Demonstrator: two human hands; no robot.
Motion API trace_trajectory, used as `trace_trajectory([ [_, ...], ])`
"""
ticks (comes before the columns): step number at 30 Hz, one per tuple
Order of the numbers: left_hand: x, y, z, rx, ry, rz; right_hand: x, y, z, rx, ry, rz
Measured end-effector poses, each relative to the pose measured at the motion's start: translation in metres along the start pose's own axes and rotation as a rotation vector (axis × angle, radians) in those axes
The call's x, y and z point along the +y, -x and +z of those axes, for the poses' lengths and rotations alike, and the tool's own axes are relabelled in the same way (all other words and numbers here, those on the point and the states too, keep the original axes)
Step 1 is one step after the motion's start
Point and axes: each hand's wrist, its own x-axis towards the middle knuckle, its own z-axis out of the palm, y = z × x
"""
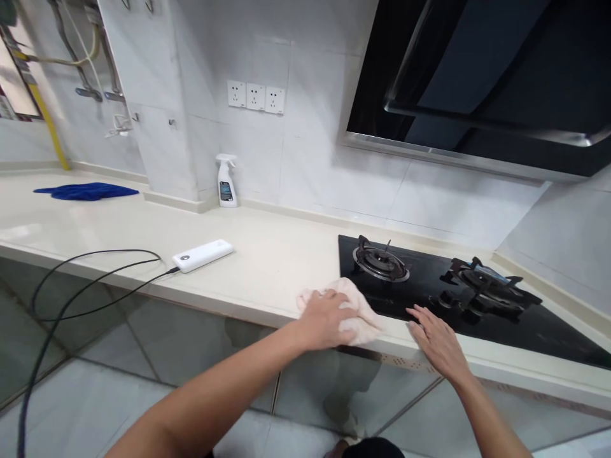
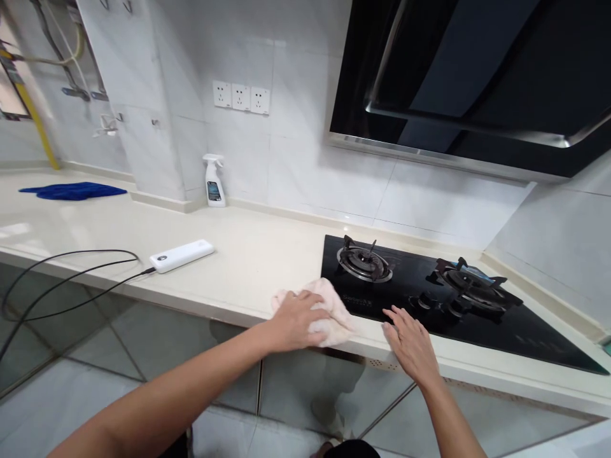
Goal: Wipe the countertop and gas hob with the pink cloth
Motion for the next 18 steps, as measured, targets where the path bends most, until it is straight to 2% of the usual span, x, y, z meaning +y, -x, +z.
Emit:
trace_trajectory([
  [5,-0.073,0.076,-0.052,0.022,-0.192,-0.283,-0.005,0.0,-0.003,-0.014,-0.009,0.021],
  [7,-0.092,0.104,-0.07,0.026,-0.313,-0.414,-0.008,0.0,-0.005,-0.016,-0.023,0.039],
  [9,-0.1,0.124,-0.083,0.042,-0.415,-0.533,-0.011,-0.001,-0.008,-0.02,-0.037,0.062],
  [11,-0.098,0.134,-0.088,0.069,-0.451,-0.604,-0.013,-0.006,-0.012,-0.039,-0.045,0.082],
  [13,-0.087,0.132,-0.087,0.097,-0.385,-0.608,-0.013,-0.013,-0.017,-0.091,-0.048,0.093],
  [16,-0.058,0.112,-0.074,0.164,-0.153,-0.531,-0.013,-0.028,-0.019,-0.173,-0.025,0.136],
  [18,-0.037,0.091,-0.06,0.184,-0.035,-0.44,-0.016,-0.033,-0.015,-0.141,0.032,0.171],
])
